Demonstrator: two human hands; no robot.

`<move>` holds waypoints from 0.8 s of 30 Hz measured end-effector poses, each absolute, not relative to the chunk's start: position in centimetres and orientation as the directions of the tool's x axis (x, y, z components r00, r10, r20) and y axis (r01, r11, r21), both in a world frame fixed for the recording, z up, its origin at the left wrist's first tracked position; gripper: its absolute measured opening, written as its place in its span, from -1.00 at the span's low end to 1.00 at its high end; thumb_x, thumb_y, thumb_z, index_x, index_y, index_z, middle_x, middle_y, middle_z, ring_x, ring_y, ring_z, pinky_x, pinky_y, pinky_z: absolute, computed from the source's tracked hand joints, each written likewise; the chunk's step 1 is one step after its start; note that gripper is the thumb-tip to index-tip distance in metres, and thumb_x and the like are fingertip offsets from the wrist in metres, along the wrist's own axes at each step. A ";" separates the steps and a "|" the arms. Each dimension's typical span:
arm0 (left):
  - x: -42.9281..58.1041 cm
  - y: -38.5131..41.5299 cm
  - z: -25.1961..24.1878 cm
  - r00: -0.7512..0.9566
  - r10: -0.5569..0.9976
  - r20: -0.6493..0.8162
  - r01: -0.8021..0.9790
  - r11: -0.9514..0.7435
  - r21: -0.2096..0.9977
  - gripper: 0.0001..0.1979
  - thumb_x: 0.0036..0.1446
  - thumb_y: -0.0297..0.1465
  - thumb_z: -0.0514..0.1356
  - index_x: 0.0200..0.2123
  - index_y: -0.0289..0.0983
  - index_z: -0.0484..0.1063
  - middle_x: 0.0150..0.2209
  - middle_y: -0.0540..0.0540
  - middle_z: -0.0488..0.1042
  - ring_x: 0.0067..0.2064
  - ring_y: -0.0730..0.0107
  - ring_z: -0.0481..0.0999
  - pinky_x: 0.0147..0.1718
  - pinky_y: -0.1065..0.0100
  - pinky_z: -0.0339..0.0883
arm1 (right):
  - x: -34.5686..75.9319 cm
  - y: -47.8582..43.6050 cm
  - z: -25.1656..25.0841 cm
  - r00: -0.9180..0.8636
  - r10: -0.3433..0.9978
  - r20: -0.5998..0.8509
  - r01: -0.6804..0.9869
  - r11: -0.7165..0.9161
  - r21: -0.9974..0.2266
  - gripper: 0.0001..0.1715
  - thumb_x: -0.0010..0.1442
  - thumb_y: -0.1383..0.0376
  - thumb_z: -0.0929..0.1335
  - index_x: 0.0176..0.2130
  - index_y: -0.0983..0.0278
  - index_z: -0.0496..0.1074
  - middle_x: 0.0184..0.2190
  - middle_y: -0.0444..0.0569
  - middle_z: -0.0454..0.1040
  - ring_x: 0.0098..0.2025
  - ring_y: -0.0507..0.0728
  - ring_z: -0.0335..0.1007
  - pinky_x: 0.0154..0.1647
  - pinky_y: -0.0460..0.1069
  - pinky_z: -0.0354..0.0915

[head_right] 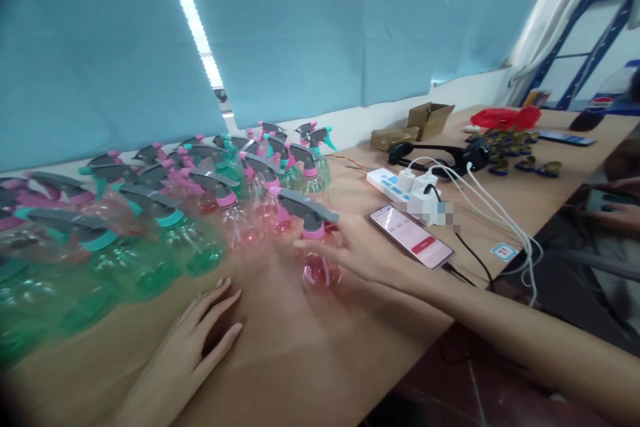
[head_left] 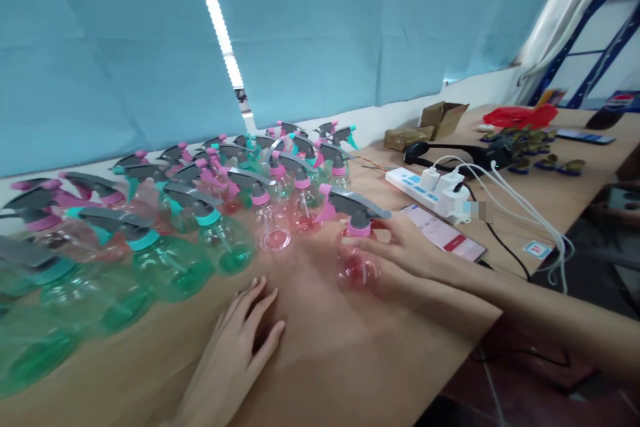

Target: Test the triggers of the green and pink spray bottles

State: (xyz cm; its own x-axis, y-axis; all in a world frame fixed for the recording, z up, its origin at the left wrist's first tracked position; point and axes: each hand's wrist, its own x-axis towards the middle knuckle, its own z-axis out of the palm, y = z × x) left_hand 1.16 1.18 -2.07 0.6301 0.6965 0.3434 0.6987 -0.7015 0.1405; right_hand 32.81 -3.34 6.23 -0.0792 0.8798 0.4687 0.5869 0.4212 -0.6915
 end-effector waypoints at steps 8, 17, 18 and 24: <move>6.3 1.8 -2.0 0.715 0.586 0.382 0.587 -0.799 0.127 -0.65 0.31 -0.26 0.03 0.11 -0.20 0.34 0.17 -0.18 0.32 0.15 -0.01 0.35 0.06 -0.07 0.28 | 40.6 0.4 7.3 0.247 0.817 0.521 0.707 0.216 -0.673 -0.61 0.15 0.02 0.35 -0.38 0.32 0.42 -0.53 -0.10 0.41 -0.49 0.07 0.30 -0.47 -0.04 0.16; 13.8 2.6 -1.4 0.808 0.493 0.324 0.488 -0.867 0.101 -0.64 0.28 -0.33 0.08 0.10 -0.30 0.34 0.16 -0.27 0.34 0.19 -0.02 0.31 0.11 -0.08 0.20 | 43.9 8.2 5.5 0.330 0.793 0.512 0.748 0.112 -0.654 -0.68 0.22 0.16 0.34 -0.15 0.36 0.43 -0.30 0.02 0.50 -0.27 0.18 0.42 -0.18 0.11 0.32; 14.2 2.7 -1.3 0.813 0.487 0.318 0.482 -0.870 0.101 -0.64 0.27 -0.33 0.08 0.11 -0.30 0.33 0.16 -0.28 0.34 0.19 -0.01 0.31 0.12 -0.07 0.20 | 43.9 8.8 5.3 0.327 0.801 0.502 0.749 0.104 -0.655 -0.67 0.24 0.17 0.33 -0.10 0.35 0.42 -0.23 0.03 0.50 -0.23 0.17 0.43 -0.16 0.12 0.35; 14.8 3.2 -1.2 0.825 0.481 0.297 0.473 -0.875 0.103 -0.61 0.28 -0.34 0.08 0.14 -0.31 0.30 0.19 -0.27 0.32 0.21 0.00 0.29 0.11 -0.07 0.21 | 44.1 10.7 4.5 0.267 0.835 0.480 0.756 0.127 -0.642 -0.61 0.27 0.20 0.32 0.06 0.29 0.33 0.03 0.05 0.39 -0.05 0.17 0.41 -0.09 0.16 0.39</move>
